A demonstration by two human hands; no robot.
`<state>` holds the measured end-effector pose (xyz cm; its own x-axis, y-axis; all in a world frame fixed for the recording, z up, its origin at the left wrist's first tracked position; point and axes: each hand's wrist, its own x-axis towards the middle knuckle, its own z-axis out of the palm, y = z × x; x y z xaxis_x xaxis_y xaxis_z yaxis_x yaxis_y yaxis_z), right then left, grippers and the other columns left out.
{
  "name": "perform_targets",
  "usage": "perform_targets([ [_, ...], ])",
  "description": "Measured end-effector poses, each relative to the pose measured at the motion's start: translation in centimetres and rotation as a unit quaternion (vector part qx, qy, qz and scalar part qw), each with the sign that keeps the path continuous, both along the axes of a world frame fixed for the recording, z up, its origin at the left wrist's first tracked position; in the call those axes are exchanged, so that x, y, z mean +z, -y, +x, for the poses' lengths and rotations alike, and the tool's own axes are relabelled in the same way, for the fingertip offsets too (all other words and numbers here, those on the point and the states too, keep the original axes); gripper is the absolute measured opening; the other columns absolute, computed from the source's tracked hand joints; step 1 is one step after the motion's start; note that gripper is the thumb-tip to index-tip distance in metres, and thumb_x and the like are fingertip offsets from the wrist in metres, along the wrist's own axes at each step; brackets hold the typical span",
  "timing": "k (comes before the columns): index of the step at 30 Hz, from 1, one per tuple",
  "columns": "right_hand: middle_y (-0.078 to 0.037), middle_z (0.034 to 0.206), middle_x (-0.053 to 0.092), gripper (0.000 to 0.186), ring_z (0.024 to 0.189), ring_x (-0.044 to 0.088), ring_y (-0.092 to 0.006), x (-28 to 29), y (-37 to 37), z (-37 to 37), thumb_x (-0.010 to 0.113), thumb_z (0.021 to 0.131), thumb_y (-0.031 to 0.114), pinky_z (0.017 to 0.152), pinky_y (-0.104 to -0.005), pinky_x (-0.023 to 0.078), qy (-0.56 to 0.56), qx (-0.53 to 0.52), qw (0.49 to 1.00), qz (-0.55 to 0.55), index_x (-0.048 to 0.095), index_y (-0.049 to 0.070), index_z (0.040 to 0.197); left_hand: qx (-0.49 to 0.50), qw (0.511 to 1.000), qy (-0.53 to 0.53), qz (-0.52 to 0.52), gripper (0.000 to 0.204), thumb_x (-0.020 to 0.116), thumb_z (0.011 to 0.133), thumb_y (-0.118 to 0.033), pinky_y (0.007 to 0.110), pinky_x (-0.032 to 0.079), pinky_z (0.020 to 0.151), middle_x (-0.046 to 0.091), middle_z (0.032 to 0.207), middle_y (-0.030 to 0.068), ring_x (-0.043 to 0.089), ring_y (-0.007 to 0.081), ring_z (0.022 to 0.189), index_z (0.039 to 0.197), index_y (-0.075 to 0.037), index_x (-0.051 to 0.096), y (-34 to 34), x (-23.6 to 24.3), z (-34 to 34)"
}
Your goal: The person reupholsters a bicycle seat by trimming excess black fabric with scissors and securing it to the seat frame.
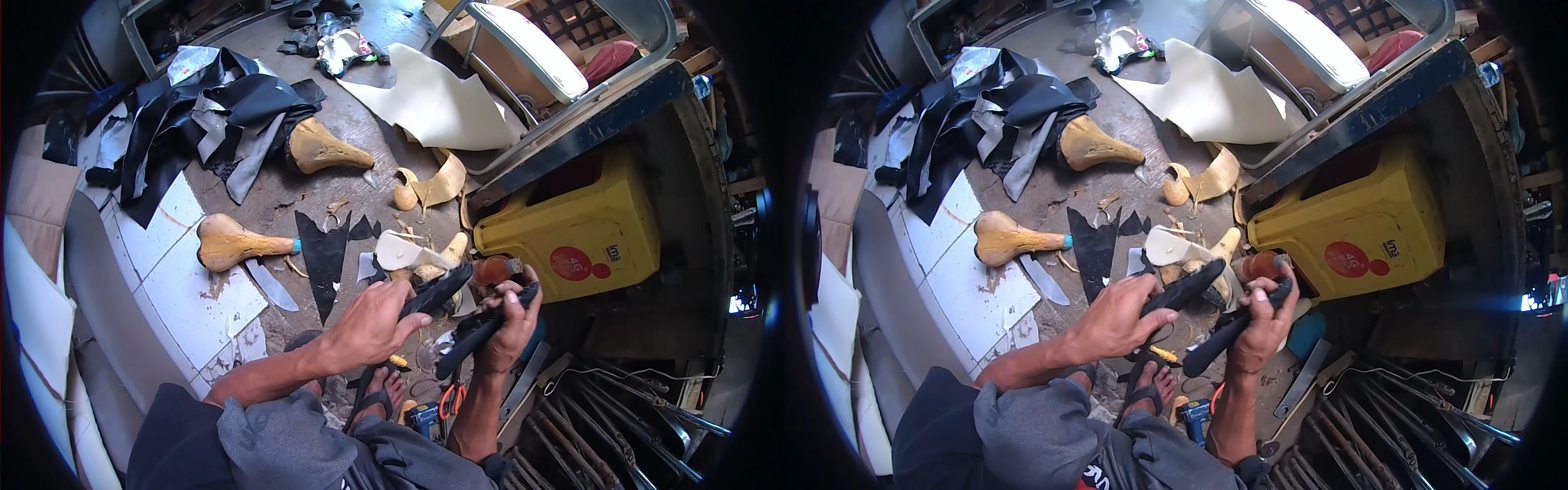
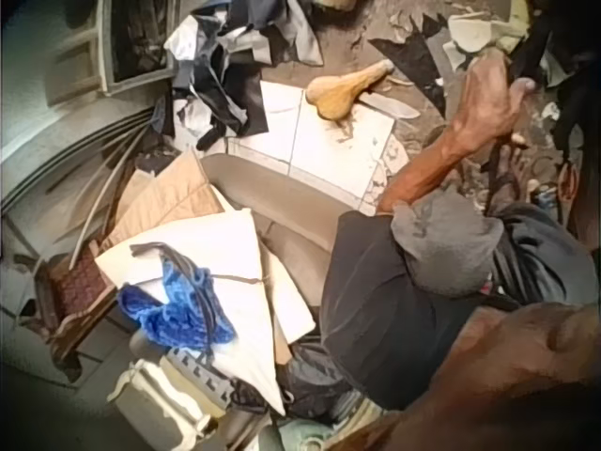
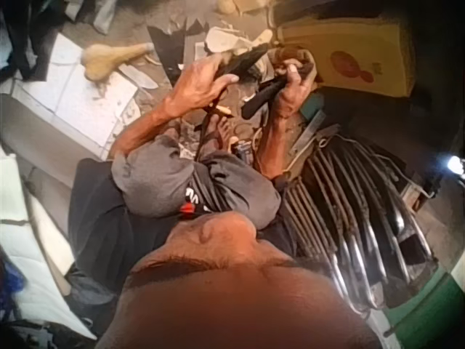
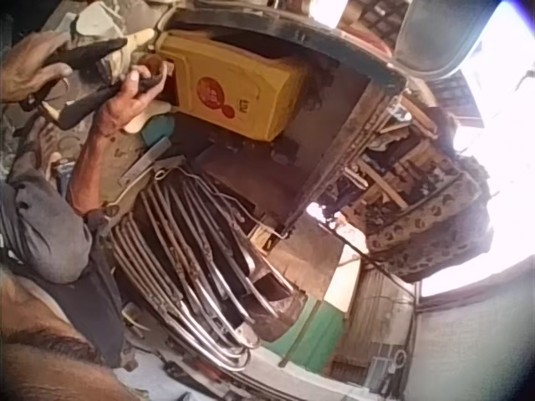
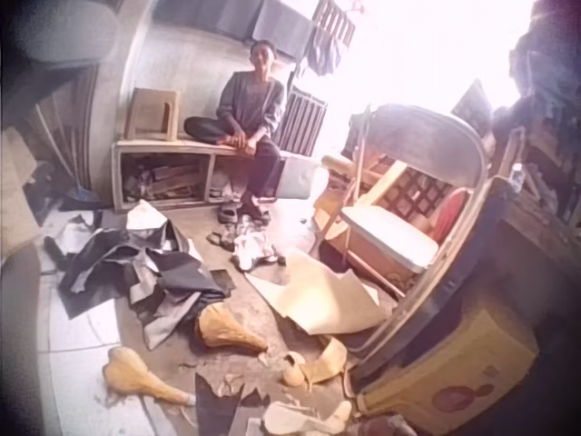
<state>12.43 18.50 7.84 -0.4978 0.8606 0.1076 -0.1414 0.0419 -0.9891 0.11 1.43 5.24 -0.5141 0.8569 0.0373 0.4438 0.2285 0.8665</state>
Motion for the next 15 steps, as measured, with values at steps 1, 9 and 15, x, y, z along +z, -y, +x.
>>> perform_targets([
  [1, -0.005, 0.102, 0.060, 0.058, 0.079, 0.054, -0.0111, -0.2, 0.4, 0.0, 0.058, 0.094, 0.011, 0.077, -0.0237, 0.046, 0.048, -0.003, 0.999, -0.006, 0.041, -0.001, 0.148, 0.026, 0.997, 0.059, 0.032, 0.040, 0.074, 0.094, -0.032, 0.047, 0.049, 0.076, 0.064, 0.087, 0.0226, 0.065, 0.0396, 0.084, 0.102, 0.003, 0.057, 0.0, 0.1, 0.1],
  [9, -0.002, 0.103, 0.058, 0.055, 0.083, 0.051, -0.0091, -1.1, 2.5, -0.6, 0.058, 0.096, 0.013, 0.076, -0.0227, 0.044, 0.086, 0.016, 0.996, 0.020, 0.043, 0.003, 0.148, 0.069, 0.986, 0.094, 0.118, 0.033, 0.067, 0.098, -0.028, 0.044, 0.049, 0.071, 0.065, 0.085, 0.0217, 0.066, 0.0362, 0.080, 0.104, 0.003, 0.060, -0.9, 0.9, 0.7],
  [15, -0.003, 0.111, 0.056, 0.054, 0.087, 0.053, -0.0090, -1.3, 3.0, -0.6, 0.060, 0.097, 0.017, 0.075, -0.0224, 0.045, 0.053, 0.020, 0.998, 0.010, 0.044, 0.002, 0.146, 0.061, 0.982, 0.119, 0.136, 0.023, 0.061, 0.101, -0.020, 0.045, 0.048, 0.073, 0.063, 0.087, 0.0209, 0.064, 0.0381, 0.082, 0.104, 0.003, 0.060, -1.0, 1.4, 1.5],
])
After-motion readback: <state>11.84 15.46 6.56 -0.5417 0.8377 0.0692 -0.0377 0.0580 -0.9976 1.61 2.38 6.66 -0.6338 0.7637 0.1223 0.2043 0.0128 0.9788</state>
